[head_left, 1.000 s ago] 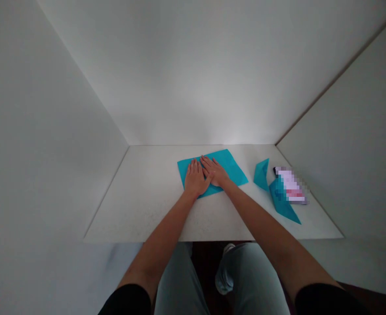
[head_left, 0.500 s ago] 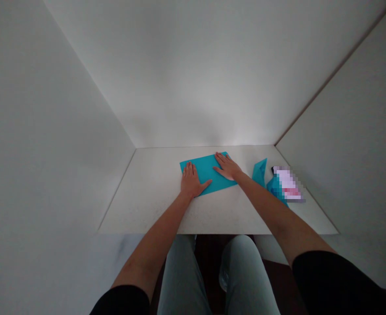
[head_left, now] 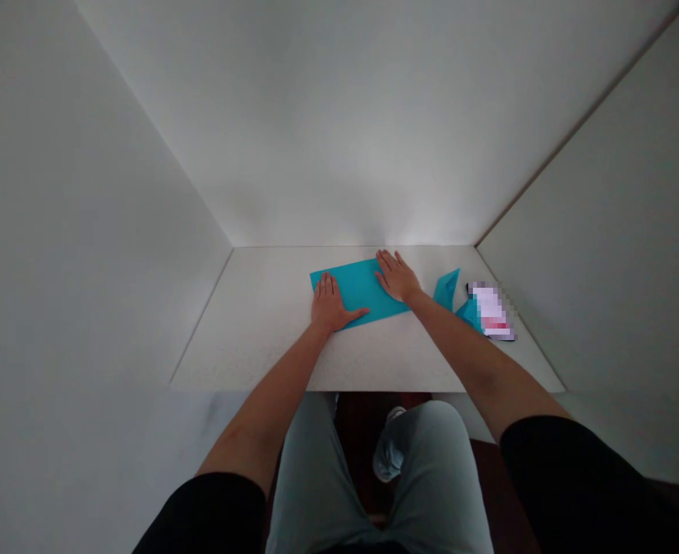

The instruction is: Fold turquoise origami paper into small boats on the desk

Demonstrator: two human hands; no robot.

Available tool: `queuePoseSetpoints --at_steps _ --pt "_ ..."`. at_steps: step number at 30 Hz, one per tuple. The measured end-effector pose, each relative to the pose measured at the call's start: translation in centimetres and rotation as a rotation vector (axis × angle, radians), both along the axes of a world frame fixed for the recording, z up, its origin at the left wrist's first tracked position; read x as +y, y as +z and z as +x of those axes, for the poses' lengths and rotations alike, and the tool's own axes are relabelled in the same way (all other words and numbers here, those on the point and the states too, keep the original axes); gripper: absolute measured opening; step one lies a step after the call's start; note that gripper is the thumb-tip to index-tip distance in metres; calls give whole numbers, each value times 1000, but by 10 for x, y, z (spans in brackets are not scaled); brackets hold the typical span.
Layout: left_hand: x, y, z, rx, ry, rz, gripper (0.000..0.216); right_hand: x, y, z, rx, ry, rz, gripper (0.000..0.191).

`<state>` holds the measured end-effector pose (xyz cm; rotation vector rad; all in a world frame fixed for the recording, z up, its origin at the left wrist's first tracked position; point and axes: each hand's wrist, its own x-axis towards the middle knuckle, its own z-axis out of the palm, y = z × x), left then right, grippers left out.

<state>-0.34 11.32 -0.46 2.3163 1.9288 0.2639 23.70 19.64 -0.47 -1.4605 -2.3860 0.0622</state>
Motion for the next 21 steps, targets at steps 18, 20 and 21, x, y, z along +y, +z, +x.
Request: queuePoseSetpoints --at_steps 18,20,21 --pt "-1 -1 -4 22 -7 -12 139 -15 -5 -7 202 -30 -119 74" --pt "-1 -2 -4 20 -4 -12 138 -14 -7 5 173 -18 -111 76" --pt "-1 -2 -4 19 0 -9 136 -14 -7 10 167 -15 -99 76"
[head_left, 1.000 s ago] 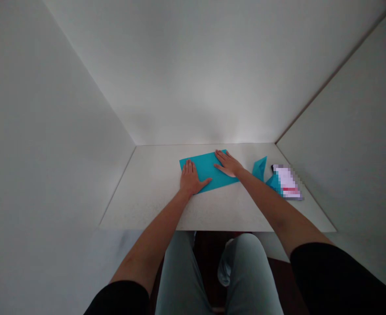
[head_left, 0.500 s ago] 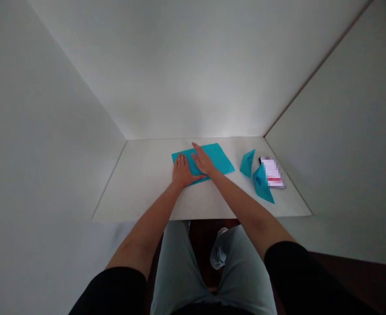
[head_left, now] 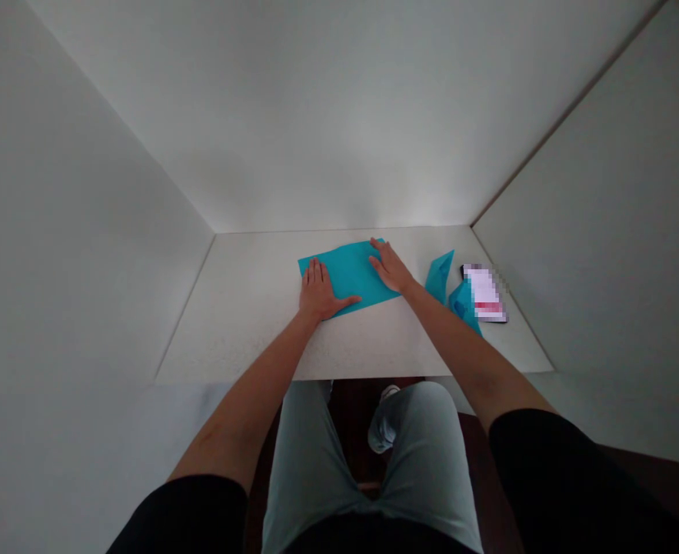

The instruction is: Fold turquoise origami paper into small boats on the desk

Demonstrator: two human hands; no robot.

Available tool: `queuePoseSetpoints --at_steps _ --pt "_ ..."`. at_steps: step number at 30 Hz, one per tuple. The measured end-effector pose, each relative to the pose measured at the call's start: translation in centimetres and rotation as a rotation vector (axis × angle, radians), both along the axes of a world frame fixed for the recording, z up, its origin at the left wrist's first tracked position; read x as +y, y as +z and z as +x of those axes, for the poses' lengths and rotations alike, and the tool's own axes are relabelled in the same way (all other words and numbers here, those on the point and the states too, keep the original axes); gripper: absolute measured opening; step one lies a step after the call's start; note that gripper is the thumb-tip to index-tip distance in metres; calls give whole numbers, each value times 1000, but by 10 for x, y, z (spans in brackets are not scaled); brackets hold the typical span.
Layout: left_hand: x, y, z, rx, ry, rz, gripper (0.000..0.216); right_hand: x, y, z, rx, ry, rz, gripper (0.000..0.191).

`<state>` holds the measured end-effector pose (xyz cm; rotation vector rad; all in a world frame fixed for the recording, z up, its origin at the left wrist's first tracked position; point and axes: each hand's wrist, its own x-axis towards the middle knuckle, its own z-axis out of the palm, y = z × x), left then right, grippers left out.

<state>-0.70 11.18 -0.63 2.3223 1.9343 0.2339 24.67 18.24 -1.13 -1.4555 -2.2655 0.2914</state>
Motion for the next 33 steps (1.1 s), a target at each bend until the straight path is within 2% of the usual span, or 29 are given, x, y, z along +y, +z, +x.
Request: queuePoseSetpoints --at_steps 6,9,12,16,20,24,26,28,30,33 --pt "-1 0 1 -28 14 9 124 -3 15 7 -97 -63 111 72" --pt "1 -1 1 -31 9 5 121 -28 29 -4 -176 -10 113 65" --pt "3 -1 2 -21 12 7 118 -87 38 -15 -122 27 161 60" --pt "2 3 3 14 50 -47 116 -204 36 -2 -26 15 170 57" --pt "-16 8 -18 48 206 -118 111 -314 19 50 68 -200 145 52" --pt "-51 6 -69 52 361 -55 105 -399 -11 100 99 -468 158 35" --pt "-71 6 -97 45 377 -47 110 -430 -25 112 108 -524 130 34" --pt "-90 8 -120 57 468 -89 115 -451 -35 114 109 -515 86 34" --pt "-104 13 -137 85 545 -119 119 -461 -38 111 116 -482 50 33" --pt "-119 19 -152 136 605 -133 124 -462 -33 104 150 -439 14 35"
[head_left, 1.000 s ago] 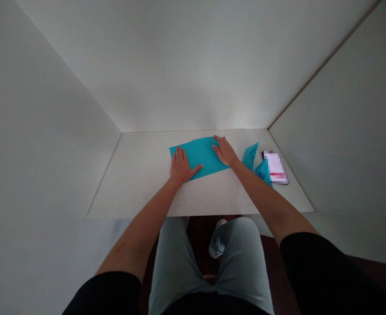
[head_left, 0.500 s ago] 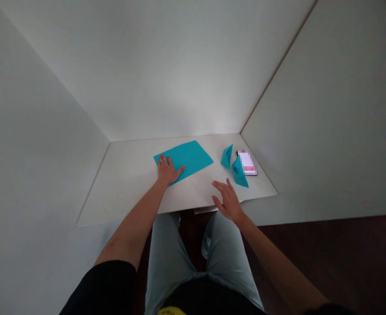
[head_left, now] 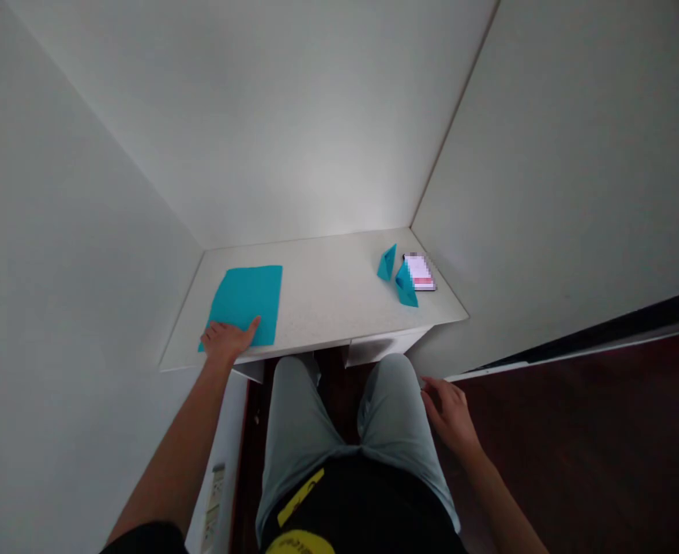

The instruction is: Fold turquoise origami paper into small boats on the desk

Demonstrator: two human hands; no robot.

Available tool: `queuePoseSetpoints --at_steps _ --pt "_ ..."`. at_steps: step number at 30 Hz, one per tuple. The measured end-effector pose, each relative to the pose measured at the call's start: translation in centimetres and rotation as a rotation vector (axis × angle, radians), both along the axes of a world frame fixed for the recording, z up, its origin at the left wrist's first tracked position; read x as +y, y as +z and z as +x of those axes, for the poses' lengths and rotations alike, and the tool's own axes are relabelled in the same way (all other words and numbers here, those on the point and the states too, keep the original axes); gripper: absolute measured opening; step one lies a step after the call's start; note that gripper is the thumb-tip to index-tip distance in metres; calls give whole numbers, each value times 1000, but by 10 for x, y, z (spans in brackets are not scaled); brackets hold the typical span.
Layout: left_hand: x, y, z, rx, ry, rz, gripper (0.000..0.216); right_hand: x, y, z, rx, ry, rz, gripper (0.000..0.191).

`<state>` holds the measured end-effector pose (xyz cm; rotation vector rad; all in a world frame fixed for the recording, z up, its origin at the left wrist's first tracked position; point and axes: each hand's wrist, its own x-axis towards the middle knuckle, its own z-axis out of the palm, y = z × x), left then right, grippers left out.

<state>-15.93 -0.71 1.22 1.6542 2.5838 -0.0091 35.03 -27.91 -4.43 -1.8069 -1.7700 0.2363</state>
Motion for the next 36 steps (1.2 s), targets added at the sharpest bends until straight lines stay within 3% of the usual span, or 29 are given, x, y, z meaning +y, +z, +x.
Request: queuePoseSetpoints --at_steps 6,10,14,18,22,27,30,33,36 --pt "-16 -7 4 -55 -299 77 93 24 24 -1 75 -5 18 39" --pt "-27 -18 -1 -88 -276 100 86 63 46 1 149 -42 89 41" --pt "-34 -22 -23 -68 -288 144 86 123 63 2 193 -110 131 48" --pt "-37 -21 -32 -76 -283 156 86 182 61 7 154 -233 89 57" --pt "-37 -23 -28 -98 -275 182 86 217 49 17 73 -288 -31 33" --pt "-36 -25 -31 -174 -250 218 95 208 43 29 76 -214 40 24" --pt "-33 -21 -28 -247 -204 360 103 189 47 24 100 -87 144 24" --pt "-30 -17 1 -412 -273 532 90 177 56 2 101 64 210 22" --pt "-24 -19 54 -831 -414 529 80 181 63 -32 88 223 220 22"
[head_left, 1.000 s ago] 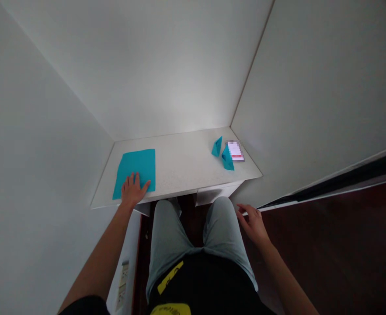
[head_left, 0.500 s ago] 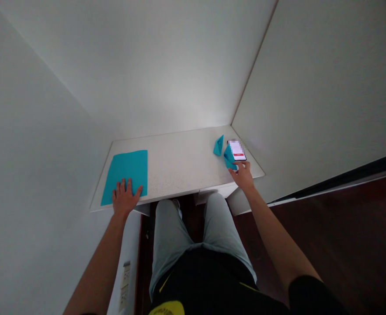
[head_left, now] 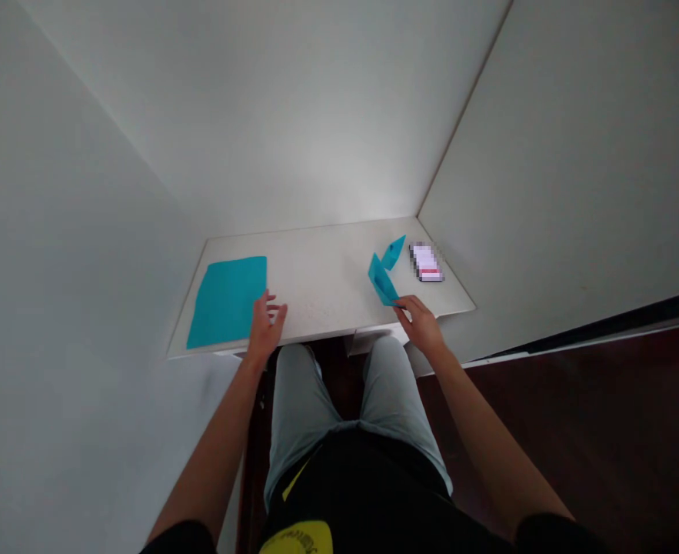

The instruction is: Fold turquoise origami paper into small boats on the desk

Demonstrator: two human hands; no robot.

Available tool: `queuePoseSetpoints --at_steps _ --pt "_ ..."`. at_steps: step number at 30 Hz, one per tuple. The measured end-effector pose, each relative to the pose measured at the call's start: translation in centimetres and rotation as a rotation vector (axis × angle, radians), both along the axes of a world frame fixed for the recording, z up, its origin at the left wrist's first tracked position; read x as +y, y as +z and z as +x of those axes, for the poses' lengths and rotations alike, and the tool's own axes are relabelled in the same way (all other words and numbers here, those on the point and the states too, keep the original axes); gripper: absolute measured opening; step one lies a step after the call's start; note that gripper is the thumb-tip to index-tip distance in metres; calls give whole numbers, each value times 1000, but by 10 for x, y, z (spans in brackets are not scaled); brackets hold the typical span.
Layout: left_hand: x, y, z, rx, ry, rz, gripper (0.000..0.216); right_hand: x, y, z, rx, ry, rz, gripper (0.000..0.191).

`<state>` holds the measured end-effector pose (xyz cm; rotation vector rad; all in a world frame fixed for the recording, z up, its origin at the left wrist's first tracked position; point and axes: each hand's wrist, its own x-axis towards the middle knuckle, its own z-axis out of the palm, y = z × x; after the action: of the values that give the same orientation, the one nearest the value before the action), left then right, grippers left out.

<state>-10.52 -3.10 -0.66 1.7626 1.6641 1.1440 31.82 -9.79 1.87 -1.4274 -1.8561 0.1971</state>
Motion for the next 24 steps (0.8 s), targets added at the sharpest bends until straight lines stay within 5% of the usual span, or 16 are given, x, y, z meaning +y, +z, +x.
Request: queuePoseSetpoints --at_steps 4,7,15,24 --pt "12 -11 68 -302 -188 -43 81 20 1 -46 -94 173 -87 26" --pt "19 -16 90 -386 -202 -51 88 34 -6 -71 -98 277 -139 29" --pt "21 -12 82 -427 -209 -122 57 65 -31 -93 373 161 -213 35" --pt "17 -6 84 -276 -242 -112 44 83 -44 -88 499 36 -236 38"
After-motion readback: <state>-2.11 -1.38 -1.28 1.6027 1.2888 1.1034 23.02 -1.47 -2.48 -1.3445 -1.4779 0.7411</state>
